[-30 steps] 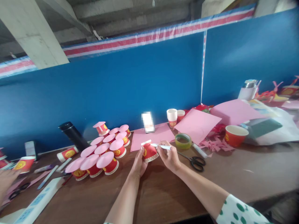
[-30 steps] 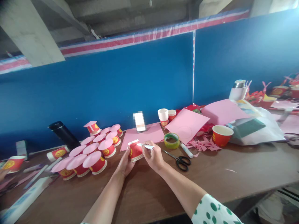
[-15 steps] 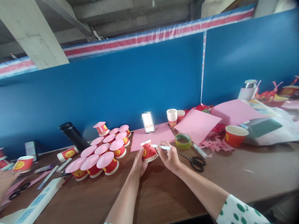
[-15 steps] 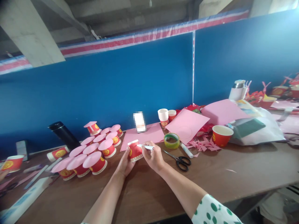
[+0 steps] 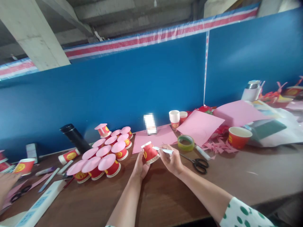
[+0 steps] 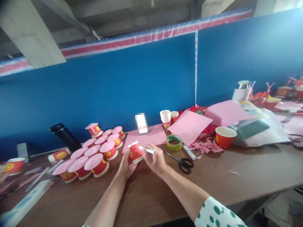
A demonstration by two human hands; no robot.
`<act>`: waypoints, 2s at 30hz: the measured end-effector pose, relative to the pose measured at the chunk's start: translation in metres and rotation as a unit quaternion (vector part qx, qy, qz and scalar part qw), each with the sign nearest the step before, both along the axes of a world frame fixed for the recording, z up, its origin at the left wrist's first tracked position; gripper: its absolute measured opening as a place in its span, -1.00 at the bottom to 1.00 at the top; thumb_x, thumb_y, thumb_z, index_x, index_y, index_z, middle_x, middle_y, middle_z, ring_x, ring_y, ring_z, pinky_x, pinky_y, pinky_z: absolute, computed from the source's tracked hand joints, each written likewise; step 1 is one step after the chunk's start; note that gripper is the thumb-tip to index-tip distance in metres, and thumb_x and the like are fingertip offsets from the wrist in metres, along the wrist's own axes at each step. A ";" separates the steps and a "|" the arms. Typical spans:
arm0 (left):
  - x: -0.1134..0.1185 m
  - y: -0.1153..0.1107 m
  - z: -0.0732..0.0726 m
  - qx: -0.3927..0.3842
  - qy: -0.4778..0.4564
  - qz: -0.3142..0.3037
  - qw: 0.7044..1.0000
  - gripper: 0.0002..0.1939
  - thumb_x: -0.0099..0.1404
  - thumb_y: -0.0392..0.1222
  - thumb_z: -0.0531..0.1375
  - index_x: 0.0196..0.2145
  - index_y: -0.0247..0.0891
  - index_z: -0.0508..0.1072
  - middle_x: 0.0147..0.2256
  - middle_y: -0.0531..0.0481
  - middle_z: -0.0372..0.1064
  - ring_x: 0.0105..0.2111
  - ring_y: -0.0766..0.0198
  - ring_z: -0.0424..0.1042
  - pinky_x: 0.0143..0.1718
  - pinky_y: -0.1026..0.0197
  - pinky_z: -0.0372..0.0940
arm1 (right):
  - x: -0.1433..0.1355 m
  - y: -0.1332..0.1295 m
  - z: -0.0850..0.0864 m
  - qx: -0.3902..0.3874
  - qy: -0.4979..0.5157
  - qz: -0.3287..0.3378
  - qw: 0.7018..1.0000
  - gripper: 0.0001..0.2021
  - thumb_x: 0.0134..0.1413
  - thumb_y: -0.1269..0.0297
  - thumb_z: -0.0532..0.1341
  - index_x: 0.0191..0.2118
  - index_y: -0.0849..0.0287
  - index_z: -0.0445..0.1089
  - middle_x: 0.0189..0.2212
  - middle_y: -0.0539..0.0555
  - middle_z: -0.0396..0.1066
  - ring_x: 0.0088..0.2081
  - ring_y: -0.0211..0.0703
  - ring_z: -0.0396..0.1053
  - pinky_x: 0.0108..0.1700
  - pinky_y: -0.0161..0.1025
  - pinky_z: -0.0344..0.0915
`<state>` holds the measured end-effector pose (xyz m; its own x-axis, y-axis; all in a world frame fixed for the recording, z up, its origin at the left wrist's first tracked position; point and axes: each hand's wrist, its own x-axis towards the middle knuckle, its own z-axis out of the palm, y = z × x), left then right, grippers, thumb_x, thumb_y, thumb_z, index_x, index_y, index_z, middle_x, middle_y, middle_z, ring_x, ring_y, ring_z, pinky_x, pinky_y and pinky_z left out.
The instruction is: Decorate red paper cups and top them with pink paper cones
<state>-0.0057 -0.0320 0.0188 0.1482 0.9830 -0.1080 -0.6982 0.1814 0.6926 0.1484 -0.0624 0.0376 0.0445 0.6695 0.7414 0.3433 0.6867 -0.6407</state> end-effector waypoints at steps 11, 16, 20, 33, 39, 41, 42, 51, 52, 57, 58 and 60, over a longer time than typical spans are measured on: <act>0.001 -0.001 0.001 0.007 0.007 -0.011 1.000 -0.77 0.21 -0.15 0.13 -0.21 -0.31 0.42 -0.27 -0.08 0.49 -0.27 0.23 0.45 -0.04 0.15 0.24 | -0.001 0.001 -0.004 0.002 -0.015 0.011 1.000 -0.84 0.11 0.37 0.09 -0.22 0.20 0.38 -0.41 0.07 0.39 -0.47 -0.26 0.33 -0.38 -0.35 0.28; 0.000 -0.001 0.002 0.010 0.010 -0.022 1.000 -0.74 0.21 -0.13 0.14 -0.20 -0.34 0.42 -0.26 -0.10 0.48 -0.26 0.21 0.45 0.01 0.12 0.21 | -0.001 0.002 -0.004 0.002 -0.013 0.011 1.000 -0.85 0.11 0.36 0.10 -0.23 0.20 0.38 -0.40 0.07 0.41 -0.44 -0.24 0.35 -0.36 -0.35 0.29; 0.000 -0.001 0.001 0.007 0.015 -0.019 1.000 -0.70 0.18 -0.11 0.16 -0.18 -0.33 0.41 -0.26 -0.11 0.48 -0.24 0.18 0.45 0.01 0.09 0.19 | -0.001 0.002 -0.004 -0.005 -0.012 0.009 1.000 -0.85 0.11 0.34 0.10 -0.24 0.19 0.38 -0.39 0.08 0.42 -0.42 -0.21 0.38 -0.36 -0.35 0.31; -0.001 0.000 -0.001 0.007 0.028 -0.016 0.999 -0.70 0.18 -0.09 0.16 -0.17 -0.28 0.41 -0.23 -0.07 0.48 -0.20 0.18 0.44 0.03 0.09 0.18 | 0.001 0.003 -0.001 -0.006 -0.020 -0.011 1.000 -0.86 0.14 0.33 0.07 -0.29 0.22 0.35 -0.45 0.07 0.39 -0.47 -0.25 0.33 -0.37 -0.35 0.28; 0.000 0.000 -0.001 0.021 0.021 -0.022 0.999 -0.72 0.17 -0.10 0.17 -0.19 -0.29 0.41 -0.29 -0.07 0.49 -0.24 0.17 0.45 0.02 0.07 0.19 | 0.001 0.002 -0.001 -0.009 -0.026 -0.004 1.000 -0.85 0.13 0.32 0.07 -0.29 0.22 0.36 -0.50 0.04 0.36 -0.52 -0.28 0.29 -0.43 -0.37 0.26; 0.000 0.000 -0.002 0.022 0.017 -0.023 0.999 -0.72 0.16 -0.10 0.18 -0.20 -0.29 0.42 -0.29 -0.06 0.49 -0.24 0.16 0.45 0.02 0.07 0.19 | 0.001 0.002 -0.002 -0.011 -0.024 -0.005 1.000 -0.85 0.13 0.31 0.07 -0.29 0.21 0.36 -0.50 0.03 0.36 -0.53 -0.28 0.29 -0.44 -0.37 0.25; 0.000 0.000 -0.002 0.022 0.015 -0.022 0.999 -0.72 0.16 -0.10 0.18 -0.20 -0.29 0.42 -0.28 -0.06 0.49 -0.24 0.17 0.45 0.02 0.08 0.19 | 0.001 0.002 -0.002 -0.012 -0.023 -0.004 1.000 -0.85 0.12 0.31 0.07 -0.29 0.21 0.36 -0.50 0.03 0.36 -0.53 -0.29 0.29 -0.45 -0.38 0.25; 0.000 0.001 -0.002 0.017 0.018 -0.020 0.999 -0.67 0.16 -0.07 0.18 -0.16 -0.30 0.41 -0.23 -0.10 0.47 -0.21 0.16 0.43 -0.02 0.10 0.22 | -0.001 0.002 -0.003 -0.038 0.033 0.017 0.999 -0.88 0.10 0.32 0.09 -0.29 0.21 0.35 -0.49 0.03 0.37 -0.54 -0.28 0.30 -0.51 -0.39 0.25; -0.001 0.001 -0.002 0.018 0.015 -0.017 1.000 -0.67 0.15 -0.07 0.18 -0.16 -0.30 0.40 -0.24 -0.09 0.47 -0.22 0.17 0.43 -0.03 0.11 0.23 | -0.001 0.002 -0.002 -0.043 0.044 0.017 0.998 -0.88 0.10 0.32 0.09 -0.30 0.21 0.34 -0.49 0.04 0.37 -0.53 -0.28 0.30 -0.51 -0.40 0.25; -0.002 0.002 -0.002 0.014 0.010 -0.001 1.000 -0.66 0.15 -0.05 0.17 -0.17 -0.30 0.40 -0.21 -0.12 0.45 -0.21 0.18 0.42 -0.05 0.12 0.24 | -0.002 0.001 -0.001 -0.062 0.050 0.021 0.997 -0.88 0.11 0.31 0.08 -0.35 0.21 0.32 -0.51 0.04 0.35 -0.54 -0.29 0.30 -0.51 -0.41 0.25; -0.002 0.001 -0.002 0.013 0.011 -0.001 1.000 -0.67 0.15 -0.05 0.17 -0.17 -0.30 0.40 -0.22 -0.12 0.45 -0.21 0.18 0.42 -0.05 0.11 0.24 | -0.002 0.001 -0.001 -0.061 0.043 0.021 0.997 -0.87 0.11 0.30 0.07 -0.36 0.20 0.32 -0.50 0.04 0.35 -0.54 -0.29 0.30 -0.50 -0.40 0.25; -0.002 0.001 -0.002 0.012 0.009 -0.001 1.000 -0.69 0.14 -0.06 0.17 -0.19 -0.28 0.40 -0.23 -0.10 0.45 -0.22 0.18 0.42 -0.05 0.11 0.25 | -0.002 0.002 -0.001 -0.054 0.030 0.018 0.998 -0.86 0.12 0.30 0.07 -0.36 0.20 0.32 -0.51 0.03 0.35 -0.53 -0.29 0.29 -0.49 -0.40 0.26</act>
<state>-0.0082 -0.0310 0.0172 0.1477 0.9852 -0.0866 -0.6852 0.1651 0.7094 0.1461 -0.0607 0.0363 0.0606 0.7478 0.6611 0.2783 0.6234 -0.7307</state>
